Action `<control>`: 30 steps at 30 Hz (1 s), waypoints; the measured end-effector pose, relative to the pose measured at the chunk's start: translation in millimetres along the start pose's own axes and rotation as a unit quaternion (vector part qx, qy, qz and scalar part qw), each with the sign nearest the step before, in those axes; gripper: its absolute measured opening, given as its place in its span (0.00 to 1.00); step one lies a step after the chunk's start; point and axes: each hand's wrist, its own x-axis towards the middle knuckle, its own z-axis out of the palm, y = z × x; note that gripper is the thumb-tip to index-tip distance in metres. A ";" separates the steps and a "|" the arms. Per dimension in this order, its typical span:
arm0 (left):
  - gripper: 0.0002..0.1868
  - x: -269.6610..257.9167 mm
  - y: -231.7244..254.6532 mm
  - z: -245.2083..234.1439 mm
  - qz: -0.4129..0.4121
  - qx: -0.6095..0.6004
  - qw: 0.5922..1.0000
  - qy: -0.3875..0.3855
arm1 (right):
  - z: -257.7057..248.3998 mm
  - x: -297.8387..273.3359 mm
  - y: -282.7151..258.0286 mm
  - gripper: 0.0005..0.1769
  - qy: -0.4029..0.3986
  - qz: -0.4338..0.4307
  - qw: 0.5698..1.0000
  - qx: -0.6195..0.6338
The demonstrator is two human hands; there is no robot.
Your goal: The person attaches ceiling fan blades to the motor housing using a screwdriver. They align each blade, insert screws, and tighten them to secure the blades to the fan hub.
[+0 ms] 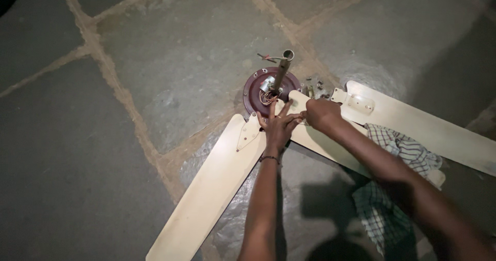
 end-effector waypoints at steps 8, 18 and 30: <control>0.30 -1.9 -5.8 3.0 0.012 -0.016 1.000 -0.003 | 9.2 2.6 -9.7 0.18 0.012 0.008 0.999 0.031; 0.21 -1.0 -8.7 7.6 0.002 -0.018 1.000 -0.005 | 22.3 8.3 3.6 0.08 0.087 -0.188 0.971 -0.116; 0.07 -3.4 -14.2 19.1 0.009 -0.008 0.998 0.061 | 25.0 21.0 5.9 0.08 0.099 -0.271 0.943 -0.168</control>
